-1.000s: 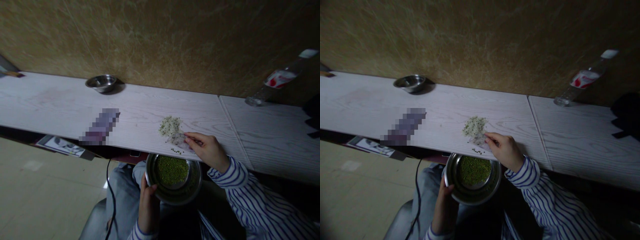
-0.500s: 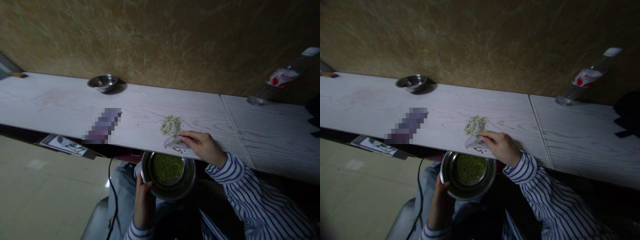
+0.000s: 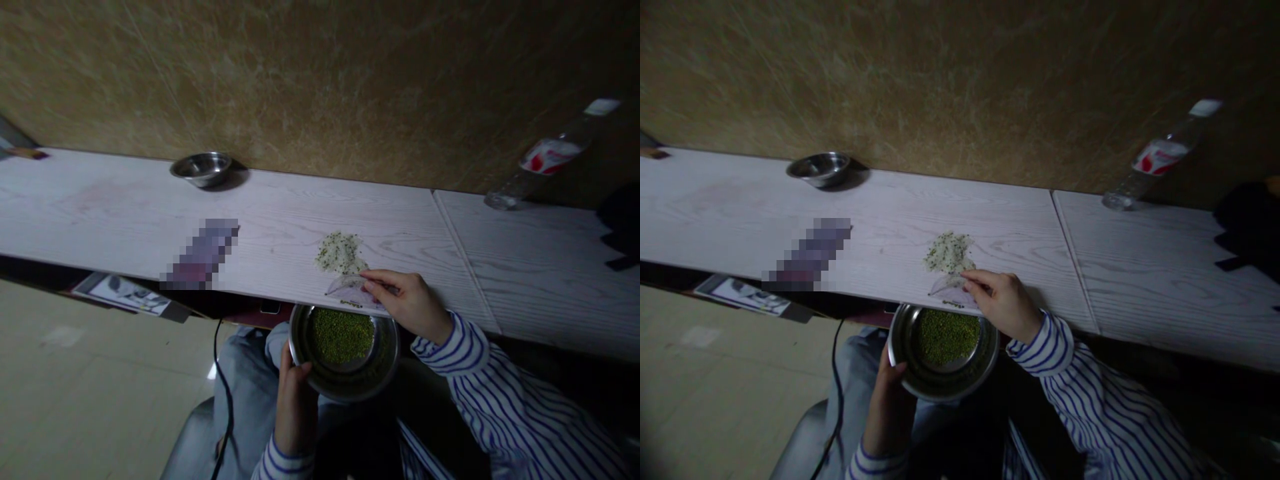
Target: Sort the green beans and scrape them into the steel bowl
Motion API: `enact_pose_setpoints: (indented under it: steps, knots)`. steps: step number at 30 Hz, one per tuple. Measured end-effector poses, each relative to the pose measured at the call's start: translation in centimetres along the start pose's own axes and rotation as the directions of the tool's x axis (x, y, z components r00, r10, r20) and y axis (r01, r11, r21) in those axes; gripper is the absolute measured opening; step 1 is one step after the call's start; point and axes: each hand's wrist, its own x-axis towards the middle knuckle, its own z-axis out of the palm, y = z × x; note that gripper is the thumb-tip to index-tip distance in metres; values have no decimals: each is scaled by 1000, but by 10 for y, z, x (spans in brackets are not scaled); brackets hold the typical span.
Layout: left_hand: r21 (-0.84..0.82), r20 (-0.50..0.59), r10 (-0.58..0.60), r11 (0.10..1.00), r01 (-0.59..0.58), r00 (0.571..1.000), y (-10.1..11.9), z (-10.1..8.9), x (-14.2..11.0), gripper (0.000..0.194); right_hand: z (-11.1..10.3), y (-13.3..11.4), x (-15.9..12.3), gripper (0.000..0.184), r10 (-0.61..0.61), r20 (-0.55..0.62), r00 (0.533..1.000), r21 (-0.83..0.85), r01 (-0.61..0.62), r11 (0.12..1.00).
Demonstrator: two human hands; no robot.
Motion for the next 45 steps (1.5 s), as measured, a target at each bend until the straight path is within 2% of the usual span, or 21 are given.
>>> enact_pose_setpoints:
  steps: [5, 12, 16, 21, 32, 36, 40, 45]
  knots:
    - [11, -24, -1, 1000, 1, 1000, 1, 2, -2, 58, 0, -5, -3, 27, 21, 49, 999, 51, -23, 998]
    - [31, -30, 13, 999, -12, 999, 3, -4, 0, 62, 8, 4, 6, 30, 31, -64, 997, 9, -31, 999]
    - [53, -38, 43, 998, -41, 998, 2, -9, 2, 63, 13, -6, 8, 28, 0, 2, 1000, 17, 0, 1000]
    - [81, -66, 58, 995, -52, 996, 2, -17, 4, 65, 5, -17, 4, 26, -29, 102, 994, 81, 20, 996]
    - [73, -114, 5, 997, 4, 994, 0, -30, -3, 57, -16, -1, -6, 32, 72, -26, 997, 139, -68, 988]
    - [74, -68, 10, 997, -5, 998, -2, -25, -8, 53, -21, 8, -8, 35, 97, -70, 993, 157, -85, 984]
    - [76, -49, -8, 997, 11, 999, -2, -19, -10, 58, -30, 18, -8, 37, 118, -137, 984, 179, -93, 979]
    - [77, -47, -4, 997, 7, 999, -3, -22, -7, 58, -38, 26, -11, 37, 150, -177, 973, 174, -119, 978]
